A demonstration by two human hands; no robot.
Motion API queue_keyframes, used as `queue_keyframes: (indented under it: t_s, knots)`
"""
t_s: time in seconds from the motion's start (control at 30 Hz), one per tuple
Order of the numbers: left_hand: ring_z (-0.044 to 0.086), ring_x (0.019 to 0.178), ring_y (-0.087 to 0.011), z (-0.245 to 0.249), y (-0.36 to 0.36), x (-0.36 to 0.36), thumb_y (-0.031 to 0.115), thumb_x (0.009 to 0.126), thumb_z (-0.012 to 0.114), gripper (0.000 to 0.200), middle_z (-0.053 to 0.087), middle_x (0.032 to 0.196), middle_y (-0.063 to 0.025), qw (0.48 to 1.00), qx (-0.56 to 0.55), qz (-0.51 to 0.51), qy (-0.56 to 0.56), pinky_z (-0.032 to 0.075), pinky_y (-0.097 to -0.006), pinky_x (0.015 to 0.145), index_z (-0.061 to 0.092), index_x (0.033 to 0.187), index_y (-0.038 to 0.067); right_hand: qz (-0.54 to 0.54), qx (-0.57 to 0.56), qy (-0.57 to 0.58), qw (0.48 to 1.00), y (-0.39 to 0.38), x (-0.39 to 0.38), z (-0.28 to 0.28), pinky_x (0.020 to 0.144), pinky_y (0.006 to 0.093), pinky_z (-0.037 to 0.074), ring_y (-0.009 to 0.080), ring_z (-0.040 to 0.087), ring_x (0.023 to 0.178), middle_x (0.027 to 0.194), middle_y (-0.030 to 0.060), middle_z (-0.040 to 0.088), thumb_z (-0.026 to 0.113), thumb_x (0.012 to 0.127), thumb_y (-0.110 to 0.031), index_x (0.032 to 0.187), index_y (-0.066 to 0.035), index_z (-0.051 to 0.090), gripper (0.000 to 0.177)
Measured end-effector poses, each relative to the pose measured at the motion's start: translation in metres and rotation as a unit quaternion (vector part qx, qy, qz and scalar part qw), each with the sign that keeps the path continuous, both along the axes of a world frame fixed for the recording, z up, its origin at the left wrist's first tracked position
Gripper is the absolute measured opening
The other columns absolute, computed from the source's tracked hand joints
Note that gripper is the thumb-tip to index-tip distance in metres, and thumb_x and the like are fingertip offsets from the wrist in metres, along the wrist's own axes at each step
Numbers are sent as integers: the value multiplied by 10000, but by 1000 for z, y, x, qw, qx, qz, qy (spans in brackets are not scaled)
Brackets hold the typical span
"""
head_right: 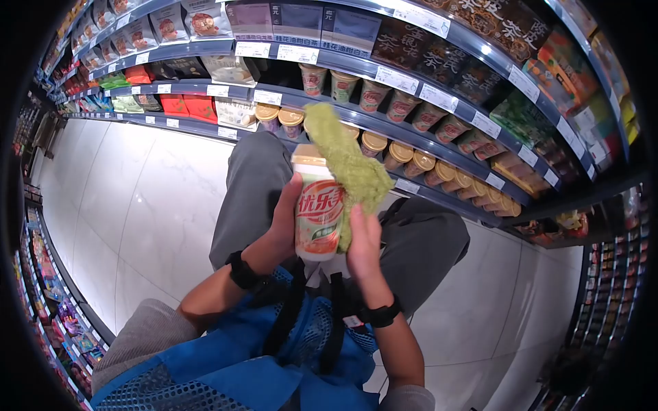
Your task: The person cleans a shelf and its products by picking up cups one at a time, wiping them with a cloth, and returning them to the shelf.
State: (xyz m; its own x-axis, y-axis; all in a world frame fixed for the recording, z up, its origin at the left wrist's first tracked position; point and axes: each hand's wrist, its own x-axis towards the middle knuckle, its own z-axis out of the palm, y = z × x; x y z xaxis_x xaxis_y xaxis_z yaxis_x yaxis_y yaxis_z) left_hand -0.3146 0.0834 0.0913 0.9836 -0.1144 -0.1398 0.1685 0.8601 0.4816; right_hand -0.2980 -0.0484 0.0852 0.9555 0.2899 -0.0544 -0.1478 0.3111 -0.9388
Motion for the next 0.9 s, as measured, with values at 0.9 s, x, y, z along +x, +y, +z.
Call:
queue_keyframes:
  t_s: [0.9]
  knots:
    - [630, 777, -128, -72, 209, 219, 202, 723, 760, 389, 650, 908, -71, 785, 579, 206, 84, 505, -275, 703, 579, 1009, 11, 106, -140, 156, 972, -17, 70, -53, 830, 258, 436, 122, 555, 951, 1056, 48, 594, 546, 882, -59, 1139, 32, 539, 272]
